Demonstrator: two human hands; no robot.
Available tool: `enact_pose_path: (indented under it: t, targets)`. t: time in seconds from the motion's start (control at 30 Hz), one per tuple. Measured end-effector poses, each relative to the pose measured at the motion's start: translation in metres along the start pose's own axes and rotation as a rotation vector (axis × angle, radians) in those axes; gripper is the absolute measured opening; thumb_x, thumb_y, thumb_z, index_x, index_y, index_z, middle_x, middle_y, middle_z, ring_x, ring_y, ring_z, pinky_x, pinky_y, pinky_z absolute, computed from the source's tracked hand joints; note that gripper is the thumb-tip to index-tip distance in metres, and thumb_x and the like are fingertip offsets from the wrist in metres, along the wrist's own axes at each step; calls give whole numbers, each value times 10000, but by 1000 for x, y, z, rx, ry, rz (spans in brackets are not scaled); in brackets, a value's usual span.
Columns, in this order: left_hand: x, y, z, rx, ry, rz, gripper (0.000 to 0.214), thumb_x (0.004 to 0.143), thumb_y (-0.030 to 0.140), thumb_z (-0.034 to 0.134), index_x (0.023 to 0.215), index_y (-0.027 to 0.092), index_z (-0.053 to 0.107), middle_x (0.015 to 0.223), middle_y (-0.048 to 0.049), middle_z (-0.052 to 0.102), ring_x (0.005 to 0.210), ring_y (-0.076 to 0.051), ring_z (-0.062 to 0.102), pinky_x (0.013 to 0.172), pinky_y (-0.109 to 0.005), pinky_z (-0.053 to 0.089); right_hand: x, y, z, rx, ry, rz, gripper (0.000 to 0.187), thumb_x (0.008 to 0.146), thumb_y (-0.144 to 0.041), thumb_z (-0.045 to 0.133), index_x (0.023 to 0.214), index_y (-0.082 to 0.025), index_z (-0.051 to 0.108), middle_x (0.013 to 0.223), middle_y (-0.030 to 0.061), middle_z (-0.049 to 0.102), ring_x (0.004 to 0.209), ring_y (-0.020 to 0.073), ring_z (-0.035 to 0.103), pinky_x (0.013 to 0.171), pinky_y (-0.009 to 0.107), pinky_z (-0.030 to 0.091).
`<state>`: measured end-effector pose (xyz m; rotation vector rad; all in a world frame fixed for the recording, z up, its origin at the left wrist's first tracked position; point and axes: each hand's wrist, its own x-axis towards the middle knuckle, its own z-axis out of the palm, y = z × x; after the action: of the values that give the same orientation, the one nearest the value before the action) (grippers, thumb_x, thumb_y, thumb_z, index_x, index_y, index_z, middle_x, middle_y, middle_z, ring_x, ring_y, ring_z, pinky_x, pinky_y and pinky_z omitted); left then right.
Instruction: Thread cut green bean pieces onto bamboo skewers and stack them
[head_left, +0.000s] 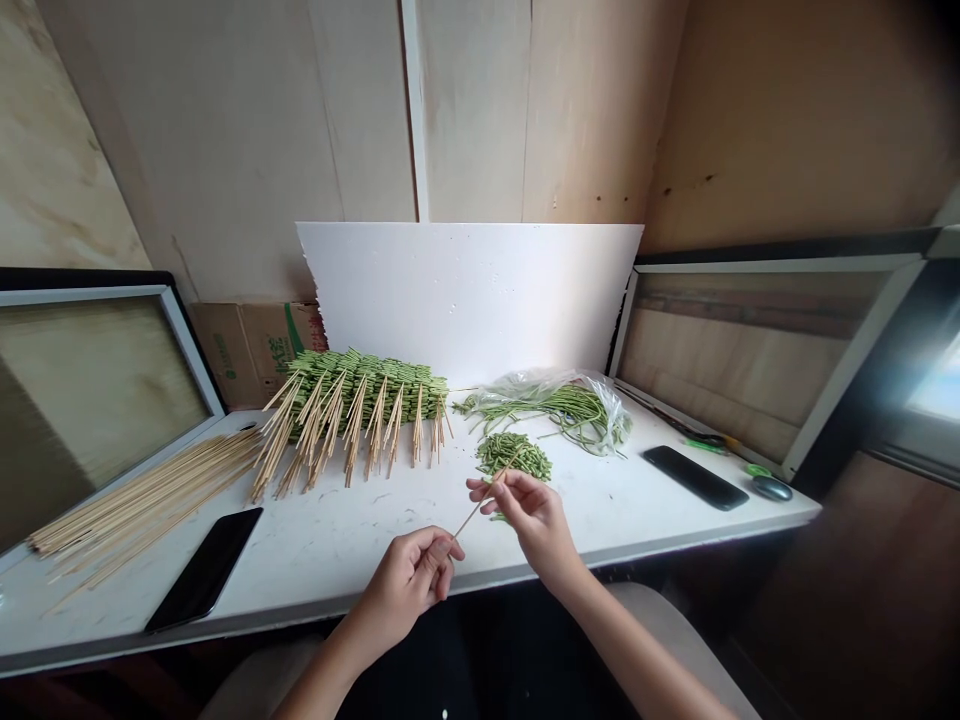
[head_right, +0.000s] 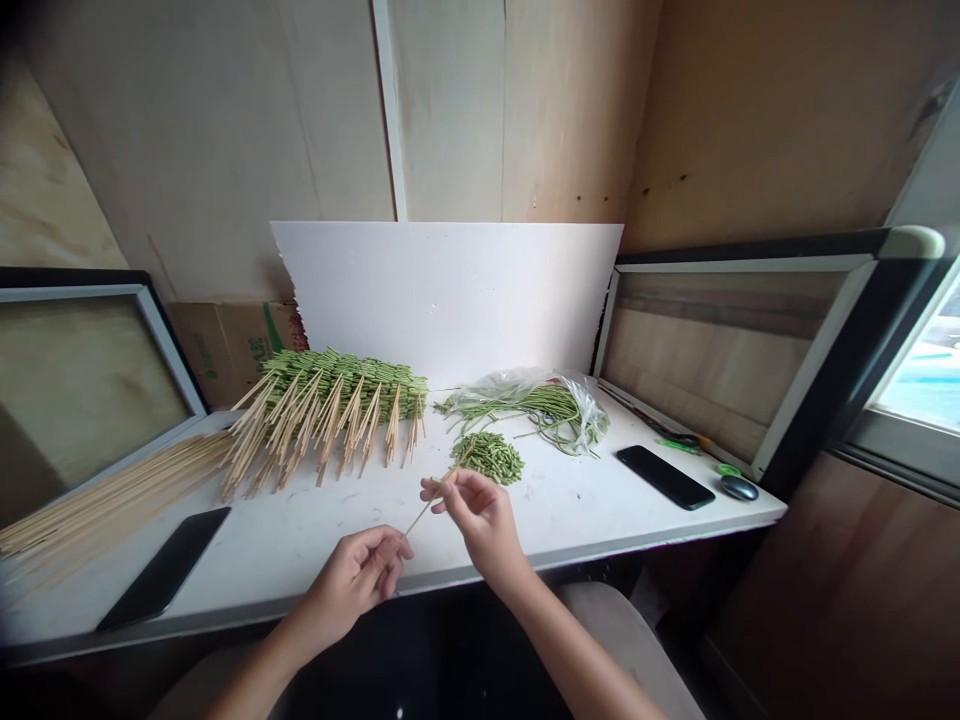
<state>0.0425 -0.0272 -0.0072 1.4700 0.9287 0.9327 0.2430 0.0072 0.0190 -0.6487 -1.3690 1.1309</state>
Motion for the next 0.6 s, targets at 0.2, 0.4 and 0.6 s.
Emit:
enact_pose_path:
  t: [0.2,0.4,0.6]
  targets:
    - [1,-1,6,-90,-17,9,467,985,595,496,922,147,611,545,44,506,419,-56,311,412,-187,243,-5,5,8,10,-15,31,256,923,-450,688,886,-196,693,881,94,782,1025,275,729,812,362,587]
    - [6,-5,2,-58,4,-9,496,982,621,475,957,148,621,569,40,505,449,-69,337,440,-197,268,4,2,-3,-84,-50,39,284,950,-474,630,963,-203,712,970,91,777,974,255,722,794,374,593]
    - [13,-14,-16,27,130,26,512,978,641,455,955,153,609,585,51,458,506,-87,336,489,-212,254,20,17,-61,-841,-79,-84,311,965,-470,580,1096,-256,763,1056,98,753,1008,288,651,858,431,538]
